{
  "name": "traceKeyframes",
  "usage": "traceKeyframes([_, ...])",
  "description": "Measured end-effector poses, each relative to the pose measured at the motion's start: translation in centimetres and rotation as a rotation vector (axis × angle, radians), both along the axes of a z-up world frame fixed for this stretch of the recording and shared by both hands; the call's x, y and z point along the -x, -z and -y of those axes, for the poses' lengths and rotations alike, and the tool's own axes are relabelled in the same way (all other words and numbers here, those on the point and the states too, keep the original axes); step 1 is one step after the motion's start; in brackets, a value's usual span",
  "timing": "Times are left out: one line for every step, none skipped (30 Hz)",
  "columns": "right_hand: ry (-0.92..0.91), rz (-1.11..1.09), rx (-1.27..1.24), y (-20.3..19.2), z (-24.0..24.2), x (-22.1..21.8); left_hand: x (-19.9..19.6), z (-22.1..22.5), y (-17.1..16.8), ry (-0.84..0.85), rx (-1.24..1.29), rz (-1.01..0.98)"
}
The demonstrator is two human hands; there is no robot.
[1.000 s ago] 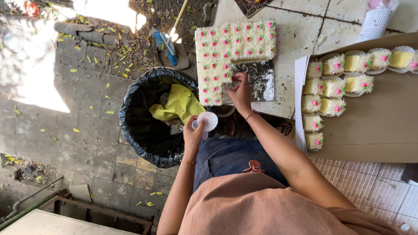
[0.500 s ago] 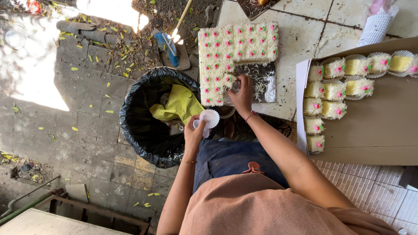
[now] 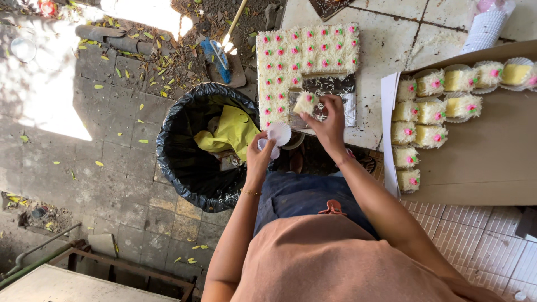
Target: The person picks up square cake pieces by hand, places each piece into a paper liner, and then sets them inside a cardboard box. They discard scraps into a nearby trash bin.
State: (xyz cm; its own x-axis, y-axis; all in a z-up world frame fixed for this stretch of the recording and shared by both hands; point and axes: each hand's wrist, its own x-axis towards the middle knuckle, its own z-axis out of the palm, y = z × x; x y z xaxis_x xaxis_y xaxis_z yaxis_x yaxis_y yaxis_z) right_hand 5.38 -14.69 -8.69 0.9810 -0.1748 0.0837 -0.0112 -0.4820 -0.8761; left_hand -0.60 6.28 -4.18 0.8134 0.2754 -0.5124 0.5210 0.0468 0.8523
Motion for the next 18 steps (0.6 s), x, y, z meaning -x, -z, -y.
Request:
traceKeyframes([0.005, 0.001, 0.002, -2.8, 0.0, 0.8, -0.3, 0.4, 0.4, 0.005, 0.002, 0.001])
traceKeyframes([-0.021, -0.003, -0.024, -5.6, 0.1, 1.4, -0.8, 0.9, 0.9, 0.092, -0.017, 0.060])
traceKeyframes([-0.047, -0.006, -0.050, -8.5, 0.3, 2.1, -1.3, 1.5, 1.3, 0.180, -0.035, 0.120])
traceKeyframes([-0.030, 0.002, -0.044, -9.7, 0.5, 2.4, -1.8, 2.2, 0.2, 0.197, -0.029, 0.128])
traceKeyframes([-0.036, -0.001, -0.033, -10.9, 0.8, 2.8, -2.2, 3.0, -1.0, 0.251, -0.026, 0.141])
traceKeyframes([-0.037, -0.006, -0.019, -12.1, 1.2, 3.3, -2.6, 3.9, -2.1, 0.311, -0.021, 0.153])
traceKeyframes([-0.014, 0.000, -0.011, -13.4, 1.6, 3.5, -3.1, 4.9, -4.4, 0.333, -0.012, 0.160])
traceKeyframes([-0.008, 0.024, -0.034, -14.6, 2.0, 3.9, -3.4, 5.7, -6.6, 0.393, 0.005, 0.178])
traceKeyframes([-0.002, 0.050, -0.055, -15.8, 2.4, 4.3, -3.7, 6.6, -8.9, 0.452, 0.022, 0.196])
traceKeyframes([0.030, 0.051, -0.048, -16.4, 3.3, 4.9, -3.8, 7.3, -9.5, 0.483, 0.031, 0.198])
traceKeyframes([0.062, 0.042, -0.084, -16.9, 4.2, 5.5, -3.8, 8.0, -10.0, 0.551, 0.064, 0.217])
traceKeyframes([0.101, 0.032, -0.118, -17.5, 5.1, 6.3, -3.7, 8.8, -10.6, 0.625, 0.100, 0.235])
traceKeyframes([0.139, 0.034, -0.109, -16.9, 6.7, 7.3, -4.2, 9.5, -11.6, 0.662, 0.113, 0.235])
traceKeyframes([0.169, 0.020, -0.136, -16.3, 8.4, 8.5, -4.6, 10.4, -12.6, 0.694, 0.186, 0.248])
traceKeyframes([0.198, 0.007, -0.162, -15.7, 10.0, 9.8, -5.0, 11.3, -13.5, 0.724, 0.259, 0.259])
traceKeyframes([0.236, 0.006, -0.154, -16.8, 12.2, 10.7, -5.1, 12.3, -12.0, 0.760, 0.274, 0.252])
traceKeyframes([0.248, 0.001, -0.089, -17.8, 14.3, 11.6, -5.2, 13.3, -10.5, 0.788, 0.286, 0.199])
traceKeyframes([0.250, -0.004, -0.028, -18.8, 16.3, 12.3, -5.4, 14.1, -9.1, 0.807, 0.291, 0.150])
